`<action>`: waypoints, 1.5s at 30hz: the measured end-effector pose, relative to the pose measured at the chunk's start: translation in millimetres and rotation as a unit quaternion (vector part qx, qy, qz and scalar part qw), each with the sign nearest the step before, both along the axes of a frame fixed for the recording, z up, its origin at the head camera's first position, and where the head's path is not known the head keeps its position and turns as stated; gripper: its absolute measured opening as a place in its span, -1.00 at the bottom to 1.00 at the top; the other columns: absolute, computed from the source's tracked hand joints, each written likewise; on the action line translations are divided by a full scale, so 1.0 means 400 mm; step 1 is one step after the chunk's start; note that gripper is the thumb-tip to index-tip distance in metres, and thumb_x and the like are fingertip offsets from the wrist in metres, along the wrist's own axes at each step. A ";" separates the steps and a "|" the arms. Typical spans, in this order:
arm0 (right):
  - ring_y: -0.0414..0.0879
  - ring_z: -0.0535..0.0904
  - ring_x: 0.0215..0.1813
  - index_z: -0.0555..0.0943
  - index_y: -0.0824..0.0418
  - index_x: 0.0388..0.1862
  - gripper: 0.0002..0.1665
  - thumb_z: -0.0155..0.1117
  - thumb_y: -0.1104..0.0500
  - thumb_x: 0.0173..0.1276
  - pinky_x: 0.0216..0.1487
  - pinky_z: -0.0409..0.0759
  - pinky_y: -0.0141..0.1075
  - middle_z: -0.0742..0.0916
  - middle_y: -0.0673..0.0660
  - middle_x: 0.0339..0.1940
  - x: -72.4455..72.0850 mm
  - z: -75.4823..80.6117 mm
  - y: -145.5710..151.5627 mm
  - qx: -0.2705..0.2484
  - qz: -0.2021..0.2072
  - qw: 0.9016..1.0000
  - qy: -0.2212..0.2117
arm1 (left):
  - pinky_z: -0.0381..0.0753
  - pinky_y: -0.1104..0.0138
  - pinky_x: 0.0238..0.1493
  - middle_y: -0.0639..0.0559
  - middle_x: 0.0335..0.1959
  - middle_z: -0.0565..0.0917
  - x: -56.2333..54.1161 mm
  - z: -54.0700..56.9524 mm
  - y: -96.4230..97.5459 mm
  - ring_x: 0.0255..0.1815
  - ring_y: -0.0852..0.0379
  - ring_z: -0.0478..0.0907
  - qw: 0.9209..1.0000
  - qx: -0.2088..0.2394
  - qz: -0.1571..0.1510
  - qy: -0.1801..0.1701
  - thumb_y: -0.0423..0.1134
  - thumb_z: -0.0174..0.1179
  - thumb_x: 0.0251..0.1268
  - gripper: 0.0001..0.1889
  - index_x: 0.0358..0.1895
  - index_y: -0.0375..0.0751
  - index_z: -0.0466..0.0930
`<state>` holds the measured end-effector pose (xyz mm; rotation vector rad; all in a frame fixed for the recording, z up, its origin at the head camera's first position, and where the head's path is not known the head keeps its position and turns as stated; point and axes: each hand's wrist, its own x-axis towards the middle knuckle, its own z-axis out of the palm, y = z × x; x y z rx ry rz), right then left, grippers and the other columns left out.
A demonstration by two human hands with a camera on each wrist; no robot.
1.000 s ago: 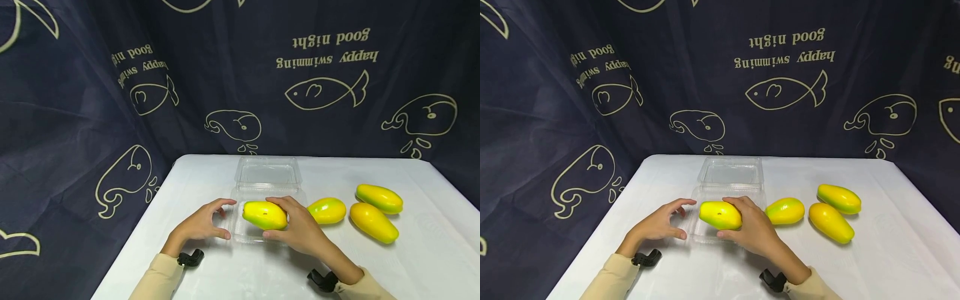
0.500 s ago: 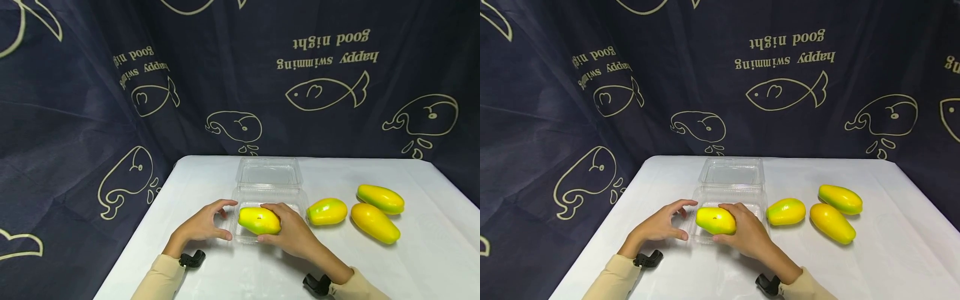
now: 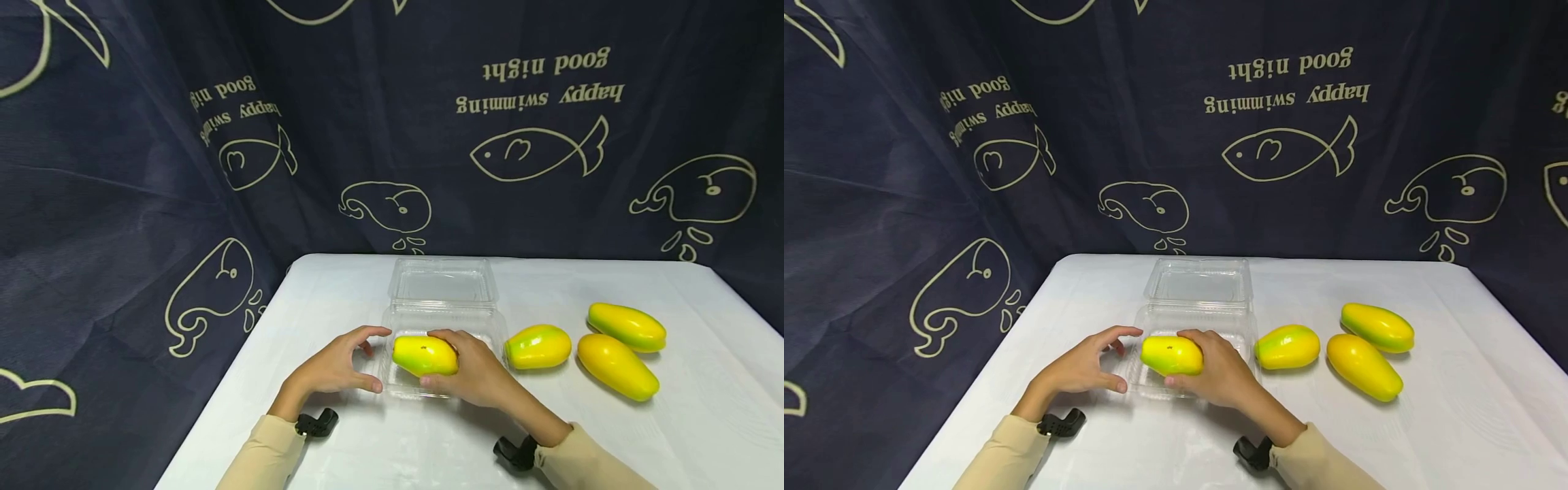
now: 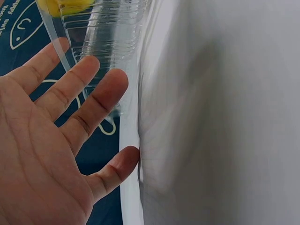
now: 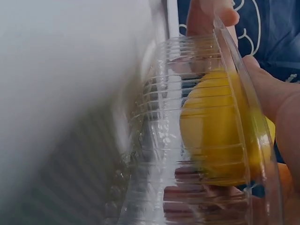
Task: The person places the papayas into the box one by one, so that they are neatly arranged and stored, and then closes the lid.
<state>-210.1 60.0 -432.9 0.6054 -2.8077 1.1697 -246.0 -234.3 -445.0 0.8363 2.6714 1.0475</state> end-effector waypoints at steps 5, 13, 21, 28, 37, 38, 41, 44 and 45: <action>-0.07 0.59 0.14 0.53 0.07 0.34 -0.08 0.63 -0.19 0.00 0.15 0.55 -0.05 0.68 0.06 0.23 -0.016 -0.004 -0.007 0.000 0.021 1.000 -0.020 | 0.49 0.07 0.18 0.30 0.25 0.53 0.000 0.000 -0.001 0.10 0.14 0.52 1.000 0.000 0.000 -0.001 0.13 0.63 -0.22 0.01 0.45 0.23 0.34; -0.01 0.59 0.21 0.53 0.14 0.34 -0.08 0.64 -0.13 0.01 0.24 0.53 0.01 0.67 0.10 0.26 -0.026 -0.004 -0.019 0.000 0.029 0.998 -0.060 | 0.50 0.10 0.17 0.31 0.26 0.52 -0.001 0.000 0.000 0.10 0.16 0.51 1.000 -0.002 0.000 0.000 0.13 0.63 -0.21 0.00 0.44 0.28 0.34; 0.02 0.59 0.23 0.52 0.12 0.35 -0.06 0.68 -0.06 -0.03 0.27 0.52 0.02 0.66 0.09 0.27 -0.028 -0.005 -0.025 0.018 0.022 0.998 -0.048 | 0.50 0.11 0.16 0.38 0.23 0.51 -0.001 0.002 0.004 0.09 0.15 0.52 1.000 -0.001 -0.001 -0.004 0.13 0.63 -0.21 0.01 0.45 0.22 0.34; 0.02 0.57 0.27 0.48 0.09 0.41 -0.02 0.67 -0.07 -0.01 0.31 0.49 0.04 0.63 0.08 0.33 -0.030 -0.003 -0.022 0.009 0.035 0.998 -0.052 | 0.51 0.13 0.17 0.33 0.29 0.50 -0.003 0.001 0.004 0.09 0.18 0.51 1.000 -0.005 -0.002 -0.001 0.13 0.63 -0.21 0.01 0.45 0.24 0.33; 0.03 0.56 0.27 0.46 0.09 0.42 -0.02 0.64 -0.10 0.02 0.29 0.50 0.06 0.63 0.08 0.33 -0.033 -0.002 -0.016 0.005 0.042 0.998 -0.050 | 0.50 0.09 0.17 0.30 0.28 0.51 -0.002 0.004 0.005 0.10 0.15 0.51 1.000 -0.003 -0.002 -0.004 0.12 0.63 -0.19 0.00 0.45 0.21 0.34; 0.02 0.57 0.25 0.46 0.08 0.42 -0.02 0.64 -0.11 0.02 0.28 0.51 0.05 0.63 0.08 0.32 -0.033 -0.001 -0.015 0.003 0.038 0.998 -0.052 | 0.51 0.09 0.17 0.29 0.28 0.51 -0.002 0.004 0.005 0.10 0.15 0.51 1.000 -0.003 -0.002 -0.005 0.12 0.63 -0.19 0.00 0.46 0.21 0.34; -0.02 0.60 0.16 0.46 0.04 0.42 -0.01 0.64 -0.14 0.02 0.19 0.56 0.00 0.63 0.08 0.31 -0.034 0.002 -0.012 0.000 0.025 0.998 -0.054 | 0.50 0.09 0.17 0.26 0.28 0.52 -0.001 0.005 0.006 0.10 0.15 0.51 1.000 -0.003 -0.002 -0.006 0.12 0.63 -0.19 0.01 0.46 0.20 0.33; -0.03 0.62 0.07 0.47 0.01 0.41 -0.05 0.62 -0.16 0.04 0.10 0.60 -0.04 0.66 0.11 0.26 -0.033 0.006 -0.010 -0.002 0.013 0.999 -0.051 | 0.50 0.10 0.17 0.25 0.27 0.52 0.000 0.005 0.006 0.10 0.15 0.52 1.000 -0.006 0.001 -0.009 0.13 0.63 -0.20 0.01 0.45 0.24 0.33; -0.02 0.62 0.07 0.47 0.00 0.41 -0.07 0.61 -0.16 0.06 0.09 0.60 -0.04 0.66 0.11 0.26 -0.032 0.008 -0.009 -0.003 0.009 0.999 -0.048 | 0.50 0.10 0.16 0.24 0.27 0.53 0.001 0.005 0.006 0.10 0.14 0.52 1.000 -0.006 0.002 -0.010 0.13 0.63 -0.20 0.00 0.45 0.26 0.33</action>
